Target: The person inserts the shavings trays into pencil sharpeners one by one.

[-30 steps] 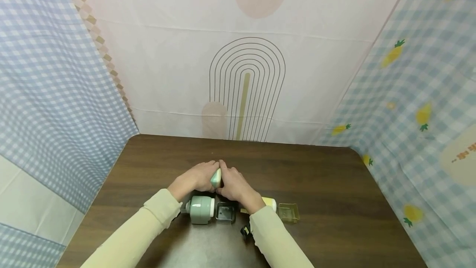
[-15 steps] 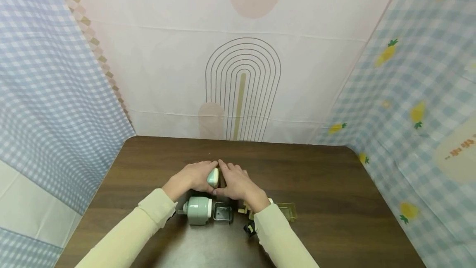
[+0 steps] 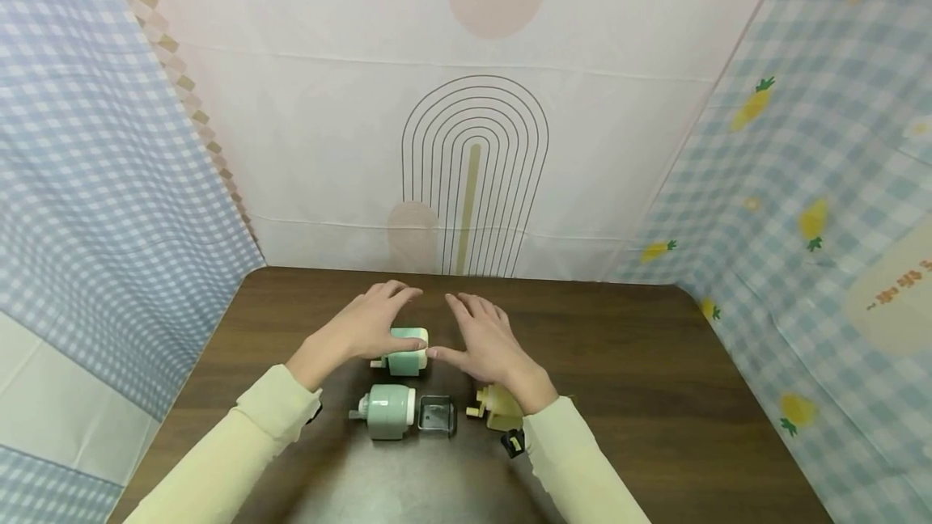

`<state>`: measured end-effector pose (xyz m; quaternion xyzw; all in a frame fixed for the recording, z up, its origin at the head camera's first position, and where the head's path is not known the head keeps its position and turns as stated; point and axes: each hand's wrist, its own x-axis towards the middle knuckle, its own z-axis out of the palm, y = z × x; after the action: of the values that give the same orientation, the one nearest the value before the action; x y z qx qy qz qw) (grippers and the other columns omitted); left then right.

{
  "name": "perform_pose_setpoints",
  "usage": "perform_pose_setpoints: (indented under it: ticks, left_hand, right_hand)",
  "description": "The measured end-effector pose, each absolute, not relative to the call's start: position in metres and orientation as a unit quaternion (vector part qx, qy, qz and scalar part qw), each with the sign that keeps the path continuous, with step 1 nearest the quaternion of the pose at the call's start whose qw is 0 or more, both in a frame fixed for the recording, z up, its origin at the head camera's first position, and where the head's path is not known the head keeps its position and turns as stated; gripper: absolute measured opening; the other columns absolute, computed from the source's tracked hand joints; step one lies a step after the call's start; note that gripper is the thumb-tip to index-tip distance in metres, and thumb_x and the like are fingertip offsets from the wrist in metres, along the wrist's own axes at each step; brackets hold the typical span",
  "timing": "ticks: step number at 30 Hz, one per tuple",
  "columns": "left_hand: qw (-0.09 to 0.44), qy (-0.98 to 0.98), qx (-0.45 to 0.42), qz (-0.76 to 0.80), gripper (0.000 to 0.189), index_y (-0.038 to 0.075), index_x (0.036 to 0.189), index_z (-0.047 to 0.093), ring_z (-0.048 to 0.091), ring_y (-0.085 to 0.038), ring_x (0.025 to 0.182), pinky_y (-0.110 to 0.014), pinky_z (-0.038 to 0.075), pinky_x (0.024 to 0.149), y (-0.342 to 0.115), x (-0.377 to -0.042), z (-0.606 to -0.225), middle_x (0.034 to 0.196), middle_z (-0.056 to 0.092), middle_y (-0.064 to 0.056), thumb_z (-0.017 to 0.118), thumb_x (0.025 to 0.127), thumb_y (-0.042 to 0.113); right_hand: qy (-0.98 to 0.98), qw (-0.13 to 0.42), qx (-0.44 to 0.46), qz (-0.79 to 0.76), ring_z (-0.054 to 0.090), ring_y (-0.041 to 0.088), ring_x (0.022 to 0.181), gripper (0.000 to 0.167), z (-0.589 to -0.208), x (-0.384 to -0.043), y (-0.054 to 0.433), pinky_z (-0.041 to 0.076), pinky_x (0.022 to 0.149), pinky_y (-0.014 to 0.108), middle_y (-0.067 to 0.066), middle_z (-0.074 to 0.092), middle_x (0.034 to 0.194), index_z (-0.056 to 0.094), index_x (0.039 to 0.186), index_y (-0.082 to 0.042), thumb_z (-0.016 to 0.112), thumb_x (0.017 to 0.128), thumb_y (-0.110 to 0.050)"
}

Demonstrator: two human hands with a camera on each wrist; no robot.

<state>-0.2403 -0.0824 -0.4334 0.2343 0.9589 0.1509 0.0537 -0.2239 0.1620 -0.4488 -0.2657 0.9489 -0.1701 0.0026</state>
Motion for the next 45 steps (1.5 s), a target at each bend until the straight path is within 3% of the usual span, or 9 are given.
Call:
perform_pose_setpoints:
  ticks: [4,10,16,19,31,38,45]
  left_hand:
    - [0.009,0.96,0.23,0.162,0.098,0.024,0.17,0.027,0.025,-0.039,0.158,-0.066,0.03,0.121,-0.084,-0.24,-0.432,0.173,0.027,-0.012,0.063,0.094,0.074]
    - [-0.031,0.961,0.204,0.186,0.102,0.026,0.171,0.02,0.009,-0.038,0.162,-0.067,0.02,0.124,-0.087,-0.237,-0.439,0.177,0.013,-0.011,0.053,0.093,0.083]
    - [-0.033,0.966,0.184,0.181,0.106,0.03,0.172,0.009,-0.007,-0.033,0.163,-0.062,0.008,0.128,-0.09,-0.234,-0.448,0.177,-0.006,-0.007,0.045,0.091,0.089]
    - [-0.036,0.967,0.181,0.178,0.108,0.028,0.172,0.01,-0.011,-0.032,0.162,-0.063,0.006,0.128,-0.091,-0.234,-0.451,0.177,-0.011,-0.007,0.045,0.091,0.089]
    - [-0.01,0.971,0.177,0.16,0.109,0.031,0.171,0.007,-0.009,-0.035,0.163,-0.064,0.008,0.127,-0.091,-0.235,-0.464,0.177,-0.009,-0.007,0.037,0.087,0.095]
    - [-0.002,0.968,0.185,0.171,0.107,0.029,0.172,0.013,-0.007,-0.035,0.163,-0.064,0.009,0.127,-0.09,-0.233,-0.465,0.177,-0.008,-0.007,0.043,0.09,0.091]
    - [0.021,0.967,0.19,0.167,0.106,0.03,0.172,0.01,-0.001,-0.036,0.163,-0.064,0.01,0.127,-0.088,-0.228,-0.461,0.177,-0.005,-0.008,0.039,0.09,0.092]
  right_hand:
    - [0.953,-0.044,-0.26,-0.148,0.031,0.044,0.154,0.099,-0.443,-0.224,0.169,0.024,0.12,0.072,0.021,0.036,0.166,0.032,0.167,-0.009,0.071,0.094,-0.064]
    - [0.96,-0.092,-0.233,-0.127,0.024,0.043,0.157,0.102,-0.441,-0.226,0.179,0.019,0.122,0.071,0.019,0.028,0.171,0.029,0.169,-0.013,0.064,0.094,-0.072]
    - [0.964,-0.088,-0.209,-0.139,0.009,0.038,0.162,0.102,-0.445,-0.23,0.188,0.006,0.125,0.068,0.014,0.014,0.176,0.022,0.171,-0.016,0.058,0.095,-0.075]
    - [0.965,-0.086,-0.201,-0.142,0.004,0.036,0.163,0.103,-0.447,-0.231,0.19,0.003,0.126,0.068,0.013,0.01,0.177,0.022,0.171,-0.017,0.058,0.094,-0.076]
    - [0.968,-0.09,-0.189,-0.137,0.001,0.035,0.163,0.106,-0.453,-0.233,0.194,0.003,0.126,0.068,0.009,0.004,0.178,0.015,0.172,-0.022,0.056,0.093,-0.079]
    - [0.967,-0.08,-0.193,-0.146,0.004,0.036,0.163,0.107,-0.454,-0.231,0.195,0.005,0.125,0.069,0.011,0.007,0.177,0.014,0.172,-0.021,0.056,0.093,-0.079]
    - [0.966,-0.067,-0.205,-0.146,0.008,0.035,0.163,0.107,-0.454,-0.227,0.192,0.008,0.126,0.066,0.014,0.013,0.176,0.013,0.172,-0.018,0.056,0.094,-0.078]
